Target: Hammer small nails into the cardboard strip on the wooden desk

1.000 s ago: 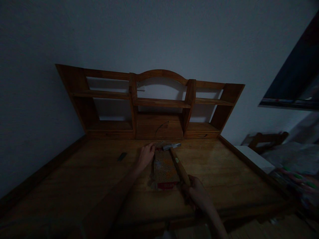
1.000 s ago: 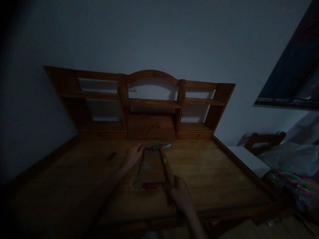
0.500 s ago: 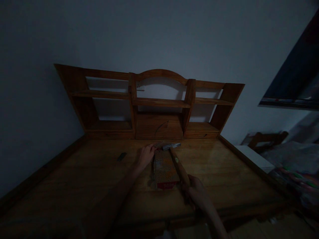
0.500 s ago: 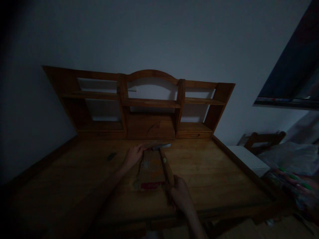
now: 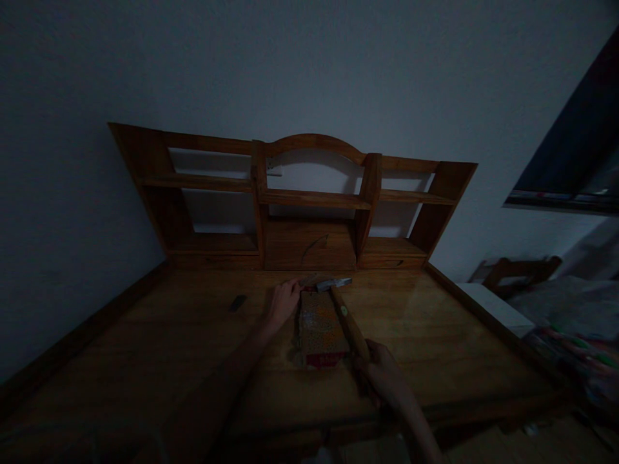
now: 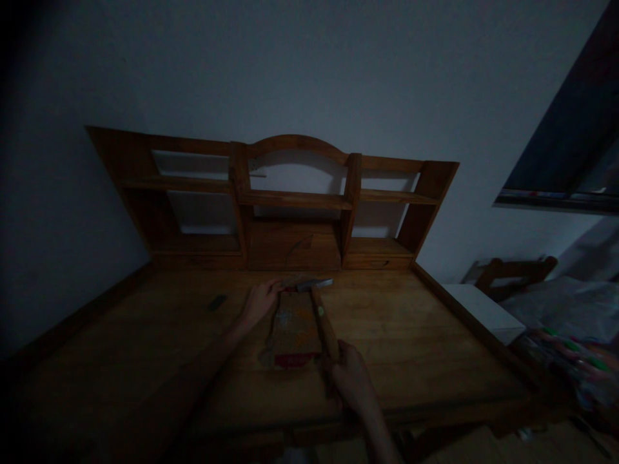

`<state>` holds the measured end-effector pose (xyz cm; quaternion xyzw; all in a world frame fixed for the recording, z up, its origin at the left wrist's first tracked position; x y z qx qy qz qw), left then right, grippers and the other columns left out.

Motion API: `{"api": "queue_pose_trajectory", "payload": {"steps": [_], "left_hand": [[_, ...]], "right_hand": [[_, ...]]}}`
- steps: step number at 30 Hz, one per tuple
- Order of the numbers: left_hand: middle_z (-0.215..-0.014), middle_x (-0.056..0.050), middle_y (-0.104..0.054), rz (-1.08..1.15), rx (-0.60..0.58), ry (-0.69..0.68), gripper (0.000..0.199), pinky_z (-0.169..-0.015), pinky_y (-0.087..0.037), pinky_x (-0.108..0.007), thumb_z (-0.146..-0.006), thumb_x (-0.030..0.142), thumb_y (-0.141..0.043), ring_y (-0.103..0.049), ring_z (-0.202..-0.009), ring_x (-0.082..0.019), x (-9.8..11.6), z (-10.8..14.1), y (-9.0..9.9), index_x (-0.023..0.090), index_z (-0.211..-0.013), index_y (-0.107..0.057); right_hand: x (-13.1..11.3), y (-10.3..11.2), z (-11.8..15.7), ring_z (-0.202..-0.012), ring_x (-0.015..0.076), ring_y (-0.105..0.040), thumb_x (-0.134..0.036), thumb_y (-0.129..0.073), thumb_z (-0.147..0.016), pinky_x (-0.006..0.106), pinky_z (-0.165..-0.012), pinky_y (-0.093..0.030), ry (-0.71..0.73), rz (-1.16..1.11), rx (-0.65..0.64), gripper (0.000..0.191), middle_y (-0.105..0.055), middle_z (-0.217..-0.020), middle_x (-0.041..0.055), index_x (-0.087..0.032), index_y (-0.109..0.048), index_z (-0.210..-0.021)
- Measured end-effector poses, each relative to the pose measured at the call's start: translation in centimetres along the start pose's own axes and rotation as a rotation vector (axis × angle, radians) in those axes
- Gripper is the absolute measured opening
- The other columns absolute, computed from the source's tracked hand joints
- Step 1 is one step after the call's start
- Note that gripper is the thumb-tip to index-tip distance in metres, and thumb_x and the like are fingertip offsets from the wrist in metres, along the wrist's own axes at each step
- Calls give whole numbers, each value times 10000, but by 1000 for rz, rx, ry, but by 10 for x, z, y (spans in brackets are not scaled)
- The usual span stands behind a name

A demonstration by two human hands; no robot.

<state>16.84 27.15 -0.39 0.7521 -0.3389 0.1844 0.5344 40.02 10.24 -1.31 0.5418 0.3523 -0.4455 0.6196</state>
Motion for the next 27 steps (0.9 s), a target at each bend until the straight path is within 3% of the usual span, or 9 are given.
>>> {"api": "queue_pose_trajectory", "payload": {"steps": [6,12,18,27], "left_hand": [[-1066,-73,-721,46,75,-9,316,-871,-502,-300,-896,167,-454,-676,-971,-203,-5,-2,-2,187,-1133,-662],[-963,-46,-739,162,133,-25,289,-746,-528,-266,-877,199,-514,-692,-851,-179,-9,-4,-4,213,-1131,-651],[-917,-32,-705,138,159,-116,144,-752,-513,-265,-841,188,-570,-666,-826,-165,-9,-5,-3,210,-895,-702],[-863,-11,-584,190,189,-143,35,-688,-517,-243,-789,187,-626,-621,-740,-130,-15,-7,-9,198,-780,-658]], "right_hand": [[-3,1,1,-479,99,-505,-240,-515,-713,180,-409,-350,13,18,6,171,-550,-607,-10,-139,-570,-838],[-2,-1,2,-464,107,-494,-271,-532,-717,196,-392,-373,-13,-34,-5,212,-549,-610,-8,-134,-577,-872],[-1,0,1,-484,103,-505,-267,-530,-728,186,-403,-368,14,6,18,209,-555,-621,-2,-128,-595,-870],[0,1,1,-475,109,-524,-271,-532,-720,188,-393,-370,0,11,8,225,-572,-630,1,-127,-573,-888]]}}
Point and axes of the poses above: each hand's wrist, its own z-axis away from the middle knuckle, its own y-axis out of the back of the hand, x = y × z, the point moved 1 cm from there along -z, towards the middle knuckle
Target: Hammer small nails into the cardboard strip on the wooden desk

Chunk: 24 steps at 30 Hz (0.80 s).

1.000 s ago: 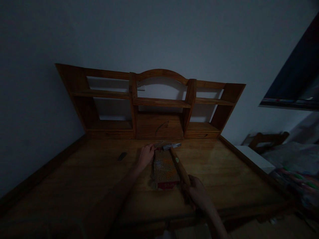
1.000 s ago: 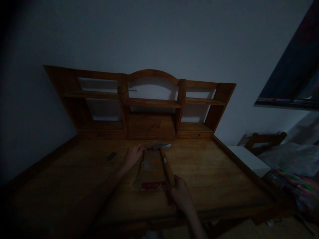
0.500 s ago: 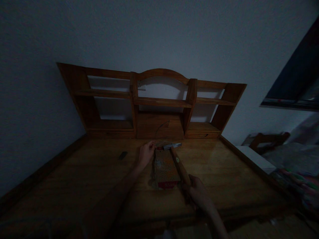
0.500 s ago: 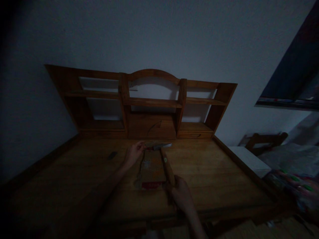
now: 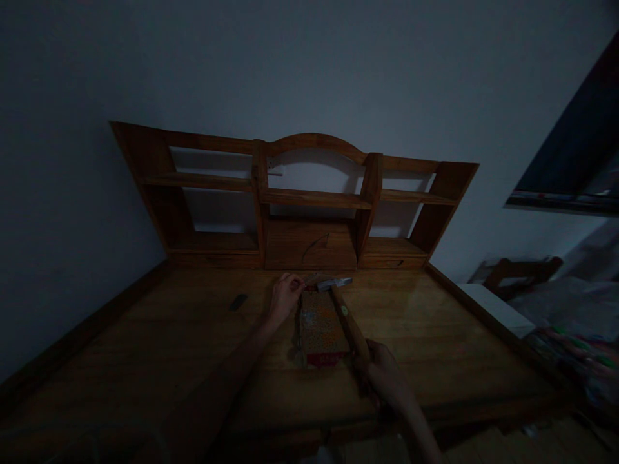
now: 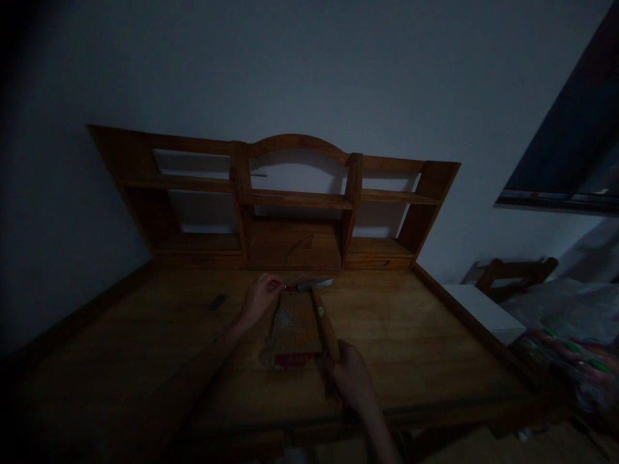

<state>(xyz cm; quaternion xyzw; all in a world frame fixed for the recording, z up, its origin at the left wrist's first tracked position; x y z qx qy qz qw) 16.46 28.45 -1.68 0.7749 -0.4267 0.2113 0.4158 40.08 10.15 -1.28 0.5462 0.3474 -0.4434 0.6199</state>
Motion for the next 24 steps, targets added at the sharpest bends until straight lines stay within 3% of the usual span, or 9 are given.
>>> {"api": "queue_pose_trajectory", "payload": {"steps": [6,24], "left_hand": [[-853,-9,-577,7,-23,39,52,-682,-518,-239,-779,154,-613,-613,-723,-124,6,1,1,198,-763,-636],[-878,-12,-602,-21,-31,27,62,-712,-512,-244,-782,140,-610,-620,-760,-130,3,0,0,195,-805,-627]], "right_hand": [[-5,-2,2,-419,108,-501,-269,-512,-721,195,-360,-356,-15,-29,-21,206,-538,-590,-19,-141,-562,-873],[-7,0,2,-485,112,-517,-238,-523,-683,197,-413,-354,-2,5,10,198,-566,-616,3,-129,-583,-837]]}}
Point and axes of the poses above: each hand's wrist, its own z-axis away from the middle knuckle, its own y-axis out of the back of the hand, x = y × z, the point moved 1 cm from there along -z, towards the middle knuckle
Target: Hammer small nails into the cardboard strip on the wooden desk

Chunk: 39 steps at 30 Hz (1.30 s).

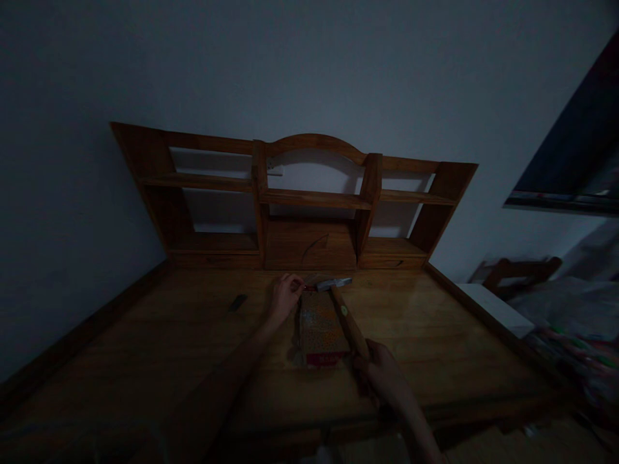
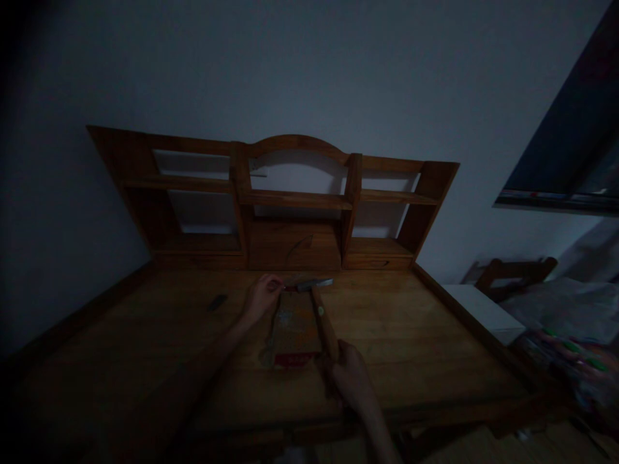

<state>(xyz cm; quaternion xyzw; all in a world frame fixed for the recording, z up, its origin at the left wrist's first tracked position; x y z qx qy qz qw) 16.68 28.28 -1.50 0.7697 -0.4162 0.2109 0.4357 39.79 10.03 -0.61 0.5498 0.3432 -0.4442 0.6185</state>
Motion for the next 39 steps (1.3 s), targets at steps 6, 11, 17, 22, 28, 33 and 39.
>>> {"api": "queue_pose_trajectory", "payload": {"steps": [6,11,17,22,28,33,39], "left_hand": [[-880,-12,-620,33,0,14,50,-706,-513,-253,-788,159,-602,-627,-772,-137,-4,0,-1,198,-820,-598],[-876,-7,-619,40,7,18,72,-698,-509,-248,-775,141,-600,-621,-763,-131,-5,-1,-2,199,-813,-582],[-834,-5,-613,61,1,8,70,-680,-500,-234,-767,124,-601,-615,-746,-127,-3,-2,-2,189,-789,-584],[-854,-8,-618,53,11,5,88,-702,-504,-241,-767,107,-592,-618,-760,-126,3,0,1,190,-797,-587],[-862,-9,-621,21,14,-9,71,-702,-499,-240,-771,130,-596,-616,-756,-128,-1,0,-1,195,-798,-590],[-870,-8,-619,25,9,-5,77,-705,-500,-236,-772,130,-598,-621,-764,-129,-4,0,-2,199,-807,-589],[-864,-9,-619,41,2,-10,82,-702,-500,-236,-774,122,-589,-619,-777,-131,-3,0,-1,196,-807,-592]], "right_hand": [[4,1,-2,-500,113,-527,-221,-501,-696,194,-420,-354,25,11,6,188,-568,-627,2,-135,-584,-841],[2,1,-1,-528,121,-543,-256,-526,-709,195,-432,-363,12,17,-7,215,-587,-652,14,-128,-596,-867],[6,0,-3,-495,106,-524,-256,-526,-720,190,-438,-355,12,13,-4,214,-585,-629,5,-127,-598,-874],[7,-1,-3,-453,98,-499,-263,-520,-724,192,-415,-354,4,-16,-9,201,-562,-603,-8,-136,-587,-864],[7,-1,-3,-449,114,-507,-277,-526,-722,201,-383,-360,8,-37,-24,203,-538,-589,-20,-143,-575,-865],[3,0,-1,-445,112,-515,-253,-513,-724,200,-384,-358,17,-6,-28,188,-558,-599,-10,-138,-577,-858],[1,0,1,-482,118,-526,-268,-535,-727,197,-397,-361,21,-15,-15,185,-552,-608,-6,-134,-580,-846]]}}
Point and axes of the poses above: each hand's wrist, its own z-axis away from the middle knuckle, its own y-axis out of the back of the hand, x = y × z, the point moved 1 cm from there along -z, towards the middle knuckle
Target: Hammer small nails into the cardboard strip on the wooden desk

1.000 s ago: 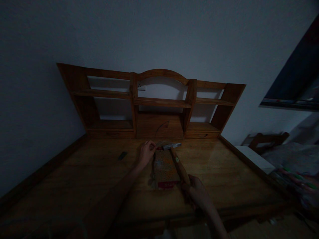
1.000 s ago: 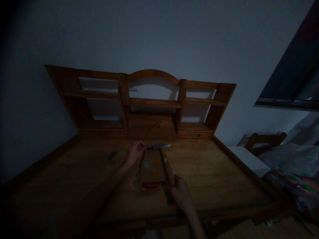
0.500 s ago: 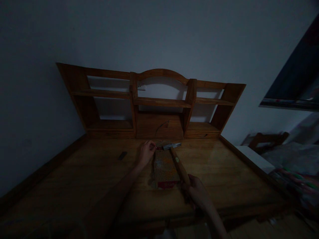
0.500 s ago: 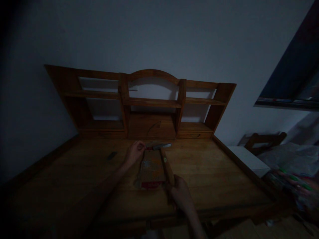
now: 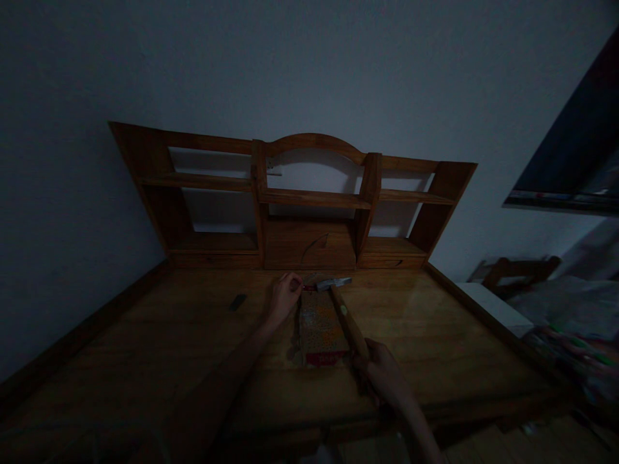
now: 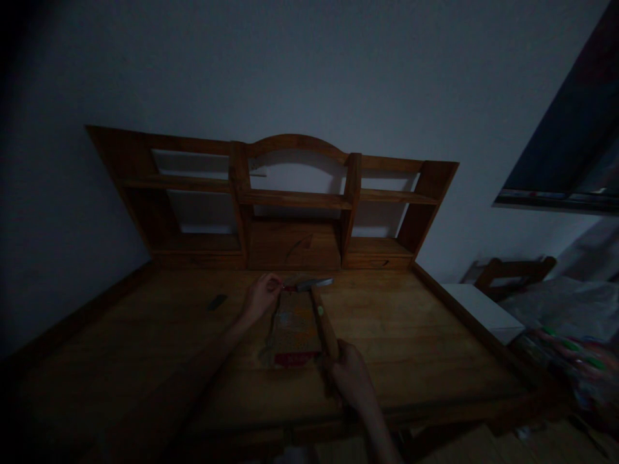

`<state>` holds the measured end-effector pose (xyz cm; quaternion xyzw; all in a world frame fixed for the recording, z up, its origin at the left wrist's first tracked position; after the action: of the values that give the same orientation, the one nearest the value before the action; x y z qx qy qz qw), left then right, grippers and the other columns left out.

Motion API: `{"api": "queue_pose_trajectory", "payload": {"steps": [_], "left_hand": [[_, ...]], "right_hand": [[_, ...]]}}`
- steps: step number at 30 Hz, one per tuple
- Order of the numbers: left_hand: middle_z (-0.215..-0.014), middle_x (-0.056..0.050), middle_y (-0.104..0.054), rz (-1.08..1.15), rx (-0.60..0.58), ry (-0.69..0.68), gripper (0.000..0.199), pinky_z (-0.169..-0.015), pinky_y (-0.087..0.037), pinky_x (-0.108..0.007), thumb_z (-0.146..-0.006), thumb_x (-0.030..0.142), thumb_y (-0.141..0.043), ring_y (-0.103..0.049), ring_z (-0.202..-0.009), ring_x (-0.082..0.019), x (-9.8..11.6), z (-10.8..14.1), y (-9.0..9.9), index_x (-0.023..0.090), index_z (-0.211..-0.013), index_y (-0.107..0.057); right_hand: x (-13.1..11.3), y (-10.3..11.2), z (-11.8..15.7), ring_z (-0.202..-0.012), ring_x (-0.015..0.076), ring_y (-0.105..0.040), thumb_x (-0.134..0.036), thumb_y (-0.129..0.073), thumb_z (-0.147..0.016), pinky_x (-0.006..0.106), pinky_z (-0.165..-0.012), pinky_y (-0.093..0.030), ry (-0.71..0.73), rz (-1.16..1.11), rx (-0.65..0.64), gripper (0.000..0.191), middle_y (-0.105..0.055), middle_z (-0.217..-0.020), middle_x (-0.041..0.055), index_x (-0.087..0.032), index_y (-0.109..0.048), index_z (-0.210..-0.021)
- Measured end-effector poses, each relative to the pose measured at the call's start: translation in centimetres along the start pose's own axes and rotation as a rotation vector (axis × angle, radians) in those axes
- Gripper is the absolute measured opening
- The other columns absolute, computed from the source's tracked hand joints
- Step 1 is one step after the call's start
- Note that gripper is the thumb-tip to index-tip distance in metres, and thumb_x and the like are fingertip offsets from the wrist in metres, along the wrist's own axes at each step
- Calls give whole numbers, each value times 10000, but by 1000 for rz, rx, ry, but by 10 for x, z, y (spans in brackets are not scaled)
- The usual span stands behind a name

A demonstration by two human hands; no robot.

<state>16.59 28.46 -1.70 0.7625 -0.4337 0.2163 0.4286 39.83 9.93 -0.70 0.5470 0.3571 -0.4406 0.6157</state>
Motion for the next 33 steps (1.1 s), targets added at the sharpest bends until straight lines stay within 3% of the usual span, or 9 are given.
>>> {"api": "queue_pose_trajectory", "payload": {"steps": [8,33], "left_hand": [[-864,-13,-611,0,4,-8,87,-707,-503,-236,-778,113,-592,-616,-774,-129,3,1,1,191,-816,-595],[-850,-7,-617,26,11,-9,109,-680,-493,-237,-761,92,-599,-611,-739,-127,3,0,1,192,-804,-599]], "right_hand": [[10,0,-6,-482,104,-517,-220,-512,-710,185,-410,-343,11,22,14,180,-555,-612,-5,-135,-585,-851],[-1,-1,-2,-468,112,-511,-268,-525,-704,197,-393,-369,-21,8,5,198,-548,-607,-8,-136,-573,-844]]}}
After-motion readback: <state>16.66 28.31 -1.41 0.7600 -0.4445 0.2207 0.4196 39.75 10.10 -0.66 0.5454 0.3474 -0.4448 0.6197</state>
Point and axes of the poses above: each hand's wrist, its own z-axis away from the middle knuckle, its own y-axis out of the back of the hand, x = y × z, the point moved 1 cm from there along -z, towards the middle knuckle
